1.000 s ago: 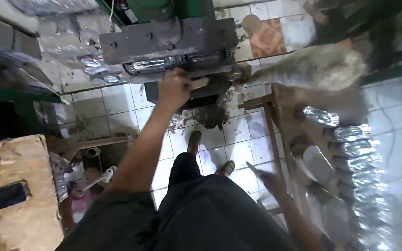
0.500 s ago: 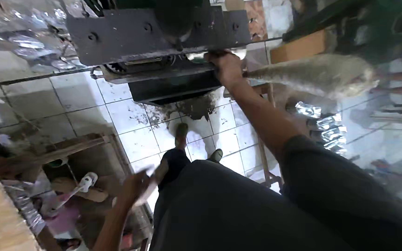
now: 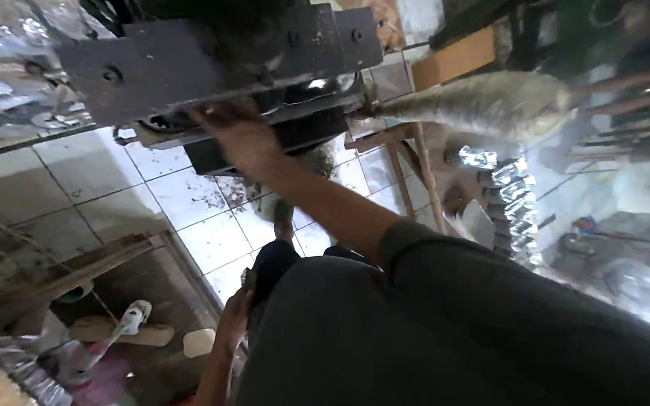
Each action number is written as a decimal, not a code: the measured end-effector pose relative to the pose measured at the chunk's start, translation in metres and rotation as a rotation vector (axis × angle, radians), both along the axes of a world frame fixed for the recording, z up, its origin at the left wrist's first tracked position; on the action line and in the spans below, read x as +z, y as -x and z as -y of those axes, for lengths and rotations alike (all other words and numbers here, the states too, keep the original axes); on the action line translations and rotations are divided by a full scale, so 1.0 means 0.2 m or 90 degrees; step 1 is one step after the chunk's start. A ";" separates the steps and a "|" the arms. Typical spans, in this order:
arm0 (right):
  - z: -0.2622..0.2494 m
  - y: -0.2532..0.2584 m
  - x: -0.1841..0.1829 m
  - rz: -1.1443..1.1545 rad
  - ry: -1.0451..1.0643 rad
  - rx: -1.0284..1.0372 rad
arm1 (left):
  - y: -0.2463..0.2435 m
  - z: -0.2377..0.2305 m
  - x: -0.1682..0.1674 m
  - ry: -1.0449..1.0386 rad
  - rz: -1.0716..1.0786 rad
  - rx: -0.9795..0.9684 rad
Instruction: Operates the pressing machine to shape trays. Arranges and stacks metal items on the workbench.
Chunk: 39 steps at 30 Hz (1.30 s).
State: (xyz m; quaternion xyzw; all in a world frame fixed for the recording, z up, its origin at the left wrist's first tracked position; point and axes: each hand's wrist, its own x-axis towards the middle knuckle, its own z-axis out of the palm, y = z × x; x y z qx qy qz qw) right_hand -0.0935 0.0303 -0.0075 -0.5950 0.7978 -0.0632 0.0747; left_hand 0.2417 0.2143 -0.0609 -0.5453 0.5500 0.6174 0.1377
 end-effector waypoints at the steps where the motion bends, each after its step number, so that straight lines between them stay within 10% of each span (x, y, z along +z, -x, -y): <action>1: 0.09 -0.10 0.02 0.034 -0.017 0.011 | 0.01 0.00 -0.02 0.029 -0.006 -0.010; 10: 0.08 -0.06 0.14 0.129 -0.139 0.084 | 0.01 0.27 -0.07 -0.154 0.002 -0.222; 15: -0.45 0.25 0.25 0.118 0.008 0.047 | 0.09 0.31 -0.05 -0.097 0.023 -0.294; 20: -0.95 0.82 0.92 0.258 -0.002 -0.034 | 0.01 0.16 -0.08 -0.053 0.044 -0.196; 25: -1.02 1.34 1.40 0.048 -0.075 -0.302 | 0.08 -0.07 -0.02 -0.091 0.114 -0.222; 33: -1.82 1.14 1.04 0.112 -0.044 -0.354 | 0.53 -0.28 0.09 0.028 0.203 -0.475; 39: -3.01 0.65 0.02 0.313 0.077 -0.496 | 1.59 -0.43 0.52 0.326 -0.003 -0.555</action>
